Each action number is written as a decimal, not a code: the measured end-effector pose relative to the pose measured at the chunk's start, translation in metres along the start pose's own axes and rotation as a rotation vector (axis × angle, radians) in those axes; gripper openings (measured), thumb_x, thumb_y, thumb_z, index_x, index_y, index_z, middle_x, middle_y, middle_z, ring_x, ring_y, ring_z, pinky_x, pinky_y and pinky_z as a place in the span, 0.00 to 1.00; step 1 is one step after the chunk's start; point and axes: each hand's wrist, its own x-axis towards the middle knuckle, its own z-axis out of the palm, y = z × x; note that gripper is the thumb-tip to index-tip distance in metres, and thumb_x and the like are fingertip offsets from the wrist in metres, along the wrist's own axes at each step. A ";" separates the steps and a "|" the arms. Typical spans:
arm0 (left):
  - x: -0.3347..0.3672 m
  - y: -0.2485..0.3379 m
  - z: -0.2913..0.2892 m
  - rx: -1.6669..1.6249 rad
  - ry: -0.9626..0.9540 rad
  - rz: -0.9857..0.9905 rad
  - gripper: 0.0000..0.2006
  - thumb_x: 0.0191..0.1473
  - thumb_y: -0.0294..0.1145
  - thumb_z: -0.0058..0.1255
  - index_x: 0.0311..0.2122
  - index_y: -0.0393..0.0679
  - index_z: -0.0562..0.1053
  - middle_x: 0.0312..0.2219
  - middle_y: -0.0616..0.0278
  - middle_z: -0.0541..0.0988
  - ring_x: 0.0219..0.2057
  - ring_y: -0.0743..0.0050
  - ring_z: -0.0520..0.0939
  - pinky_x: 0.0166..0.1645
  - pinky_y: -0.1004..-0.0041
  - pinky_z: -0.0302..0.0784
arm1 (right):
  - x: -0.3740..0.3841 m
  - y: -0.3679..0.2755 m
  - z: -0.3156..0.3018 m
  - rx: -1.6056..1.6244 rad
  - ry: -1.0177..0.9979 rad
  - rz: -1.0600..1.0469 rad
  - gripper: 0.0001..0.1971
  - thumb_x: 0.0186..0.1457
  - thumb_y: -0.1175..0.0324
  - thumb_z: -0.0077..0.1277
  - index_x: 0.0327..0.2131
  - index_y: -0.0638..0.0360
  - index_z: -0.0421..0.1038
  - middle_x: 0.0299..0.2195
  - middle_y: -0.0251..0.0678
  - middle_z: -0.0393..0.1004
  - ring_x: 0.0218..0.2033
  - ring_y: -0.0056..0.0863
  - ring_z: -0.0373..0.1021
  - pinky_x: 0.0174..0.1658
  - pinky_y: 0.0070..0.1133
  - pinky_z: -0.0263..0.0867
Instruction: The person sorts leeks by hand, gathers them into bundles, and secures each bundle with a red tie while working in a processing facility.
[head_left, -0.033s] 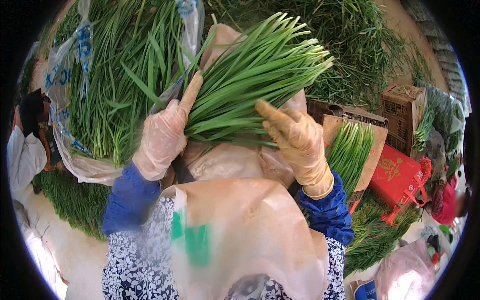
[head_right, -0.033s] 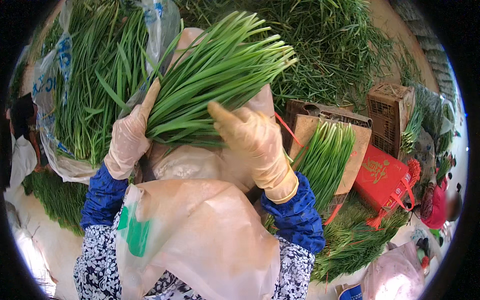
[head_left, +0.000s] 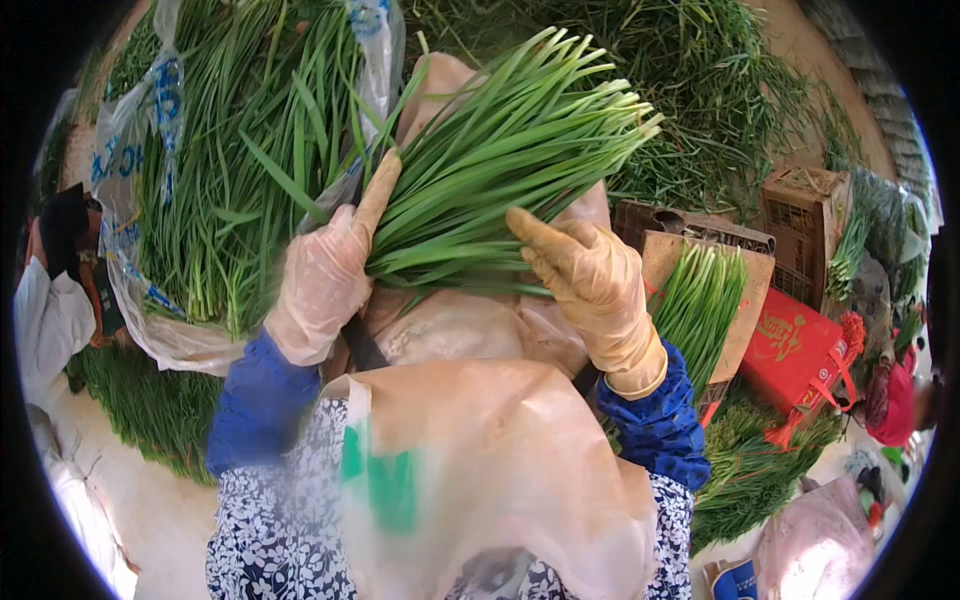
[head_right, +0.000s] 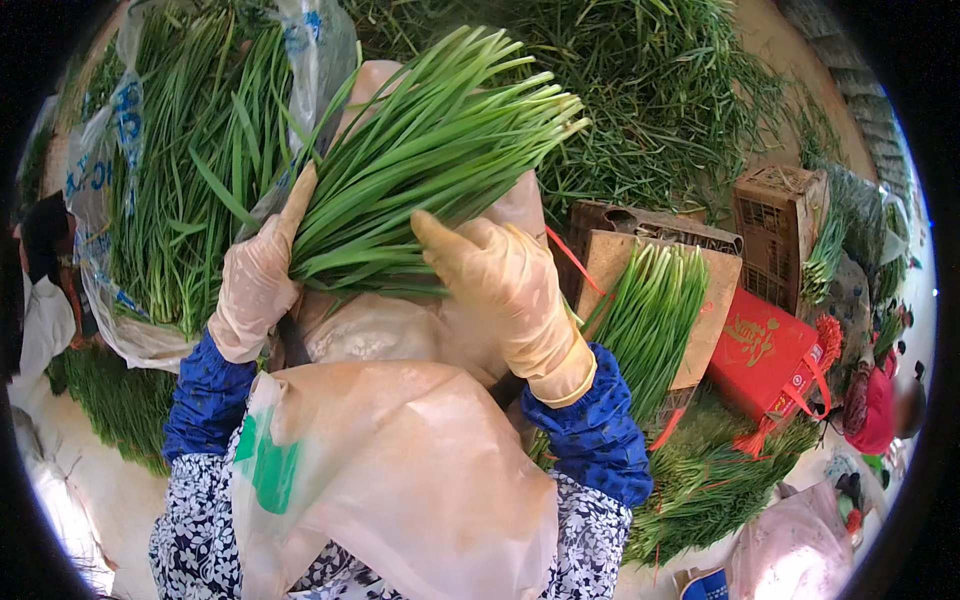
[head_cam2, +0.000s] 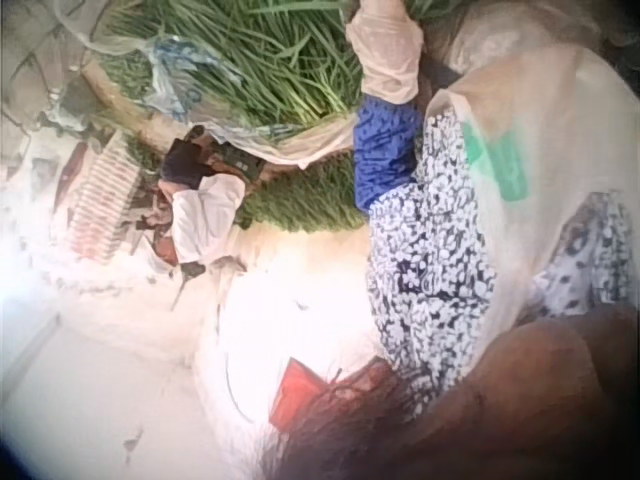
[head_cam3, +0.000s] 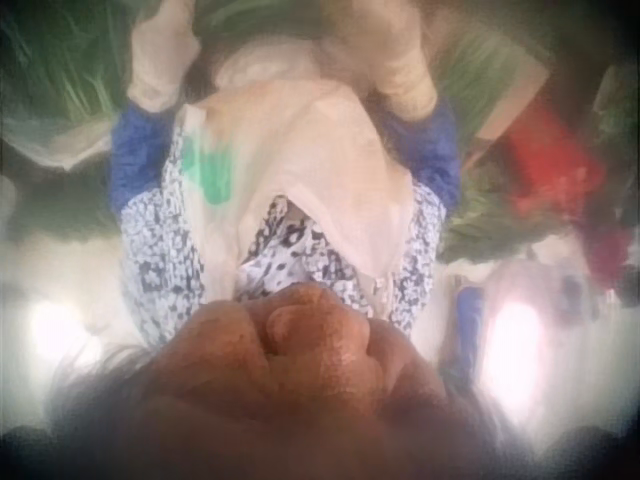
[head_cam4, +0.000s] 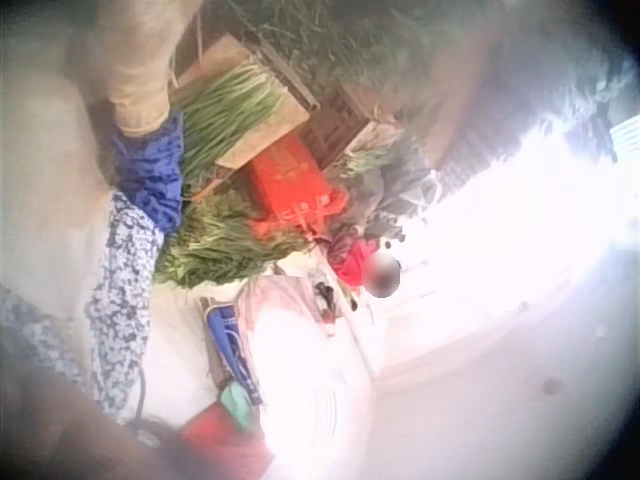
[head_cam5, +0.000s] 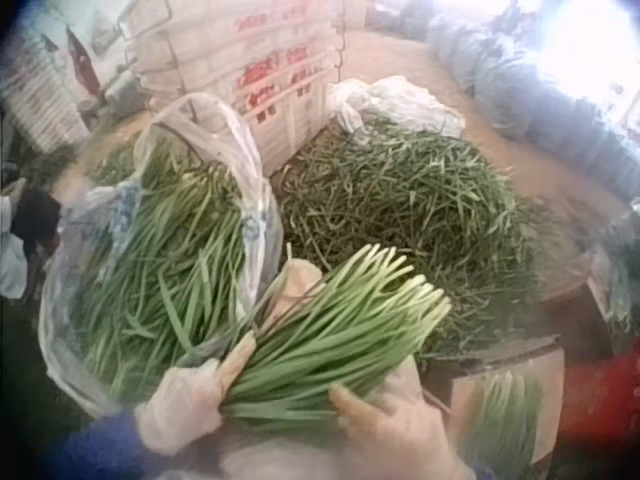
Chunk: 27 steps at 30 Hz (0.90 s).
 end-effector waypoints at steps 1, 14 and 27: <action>-0.004 -0.003 -0.002 -0.009 -0.013 -0.027 0.49 0.38 0.13 0.45 0.68 0.62 0.53 0.26 0.53 0.74 0.25 0.46 0.80 0.32 0.55 0.76 | 0.004 0.001 -0.004 -0.023 0.005 -0.044 0.20 0.44 0.73 0.63 0.45 0.52 0.77 0.27 0.34 0.75 0.25 0.32 0.72 0.28 0.25 0.69; 0.006 0.013 -0.016 -0.281 -0.057 -0.098 0.42 0.48 0.28 0.57 0.68 0.50 0.52 0.54 0.41 0.72 0.53 0.46 0.76 0.53 0.64 0.73 | -0.003 0.048 -0.034 0.134 0.182 0.331 0.13 0.53 0.60 0.50 0.37 0.57 0.74 0.41 0.40 0.74 0.43 0.36 0.70 0.49 0.33 0.62; 0.019 0.020 -0.014 -0.474 -0.087 0.077 0.43 0.47 0.28 0.58 0.68 0.46 0.51 0.50 0.44 0.75 0.49 0.46 0.78 0.51 0.65 0.74 | -0.008 0.059 0.026 -0.451 -0.148 -0.089 0.05 0.41 0.61 0.51 0.21 0.46 0.75 0.30 0.32 0.70 0.38 0.35 0.67 0.48 0.39 0.61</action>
